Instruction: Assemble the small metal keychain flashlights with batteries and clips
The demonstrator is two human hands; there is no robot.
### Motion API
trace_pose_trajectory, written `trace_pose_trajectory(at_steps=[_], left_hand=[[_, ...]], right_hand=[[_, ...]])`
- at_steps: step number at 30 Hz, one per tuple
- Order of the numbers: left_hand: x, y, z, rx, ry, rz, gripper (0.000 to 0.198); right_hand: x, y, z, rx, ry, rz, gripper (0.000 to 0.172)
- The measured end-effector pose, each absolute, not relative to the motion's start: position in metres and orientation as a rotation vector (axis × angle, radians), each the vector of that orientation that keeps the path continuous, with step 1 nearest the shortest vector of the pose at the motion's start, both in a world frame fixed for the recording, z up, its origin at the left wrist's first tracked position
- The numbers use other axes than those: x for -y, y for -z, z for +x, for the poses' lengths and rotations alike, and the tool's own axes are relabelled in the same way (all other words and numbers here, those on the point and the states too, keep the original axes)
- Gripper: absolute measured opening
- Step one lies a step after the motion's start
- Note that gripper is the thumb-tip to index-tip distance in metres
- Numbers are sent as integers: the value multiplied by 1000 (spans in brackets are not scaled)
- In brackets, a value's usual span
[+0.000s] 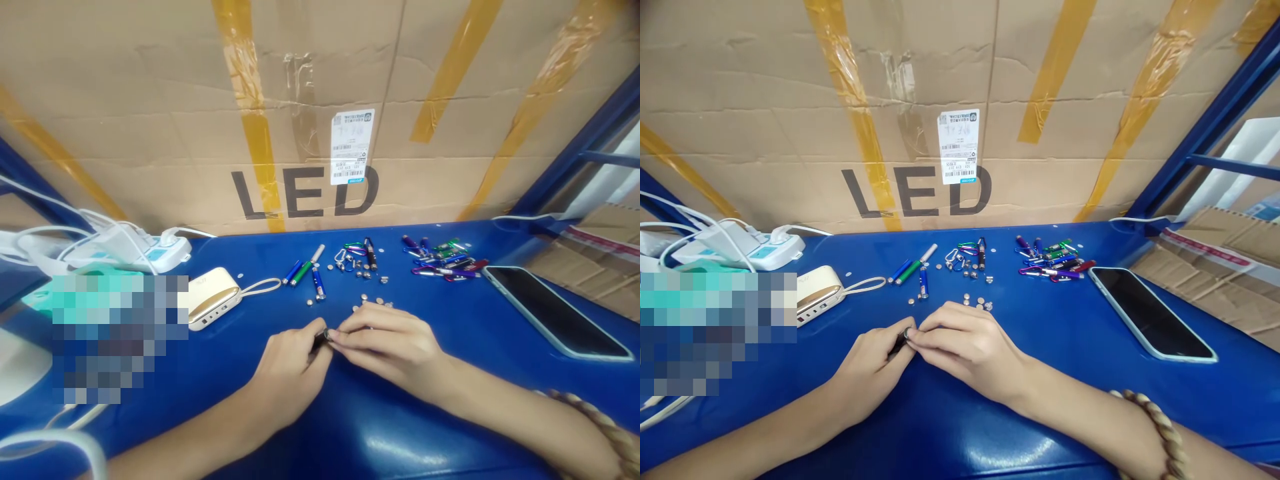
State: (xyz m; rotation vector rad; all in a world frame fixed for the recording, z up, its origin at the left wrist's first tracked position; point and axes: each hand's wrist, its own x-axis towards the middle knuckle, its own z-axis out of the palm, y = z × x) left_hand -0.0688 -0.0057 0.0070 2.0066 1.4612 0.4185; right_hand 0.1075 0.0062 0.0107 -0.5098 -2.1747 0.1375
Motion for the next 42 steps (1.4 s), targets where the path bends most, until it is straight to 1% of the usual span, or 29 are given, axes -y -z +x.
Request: trace_pose_trajectory(at_steps=[8,11,14,16,19,22,26,32,36,37,40,42], left_hand=[[5,-3,-71,-1399,-466,2051,10],[4,-1,-71,-1438,-529,1923,18],[2,2,-70,-1406,-735,1734,29],[1,2,-69,-1346,-867,1646,31],[1,0,-68,-1314,-921,1660,27],[2,-3,-67,-1300,-942,1783,22],[4,-3,-67,-1229,-979,1872,19],[4,-3,-67,-1192,-978,1848,16],[3,-4,-66,-1197,-974,1837,16],[3,-4,-66,-1199,-974,1833,16],[3,-4,-66,-1209,-969,1820,15],[3,-5,-66,-1220,-962,1816,15]], right_hand=[[-6,-18,104,2292,-380,-640,12],[-12,-26,110,2253,-464,-674,15],[-27,-35,123,2081,-412,-788,14],[-37,-39,132,2103,-353,-973,14],[-47,-38,142,2302,-286,-1229,16],[-50,-30,142,2456,-252,-1356,17],[-51,-21,140,2507,-202,-1374,11],[-52,-20,137,2479,-198,-1382,9],[-49,-20,135,2476,-195,-1365,17],[-49,-20,135,2486,-208,-1348,17],[-53,-17,137,2521,-237,-1286,9],[-55,-15,139,2514,-226,-1222,8]])
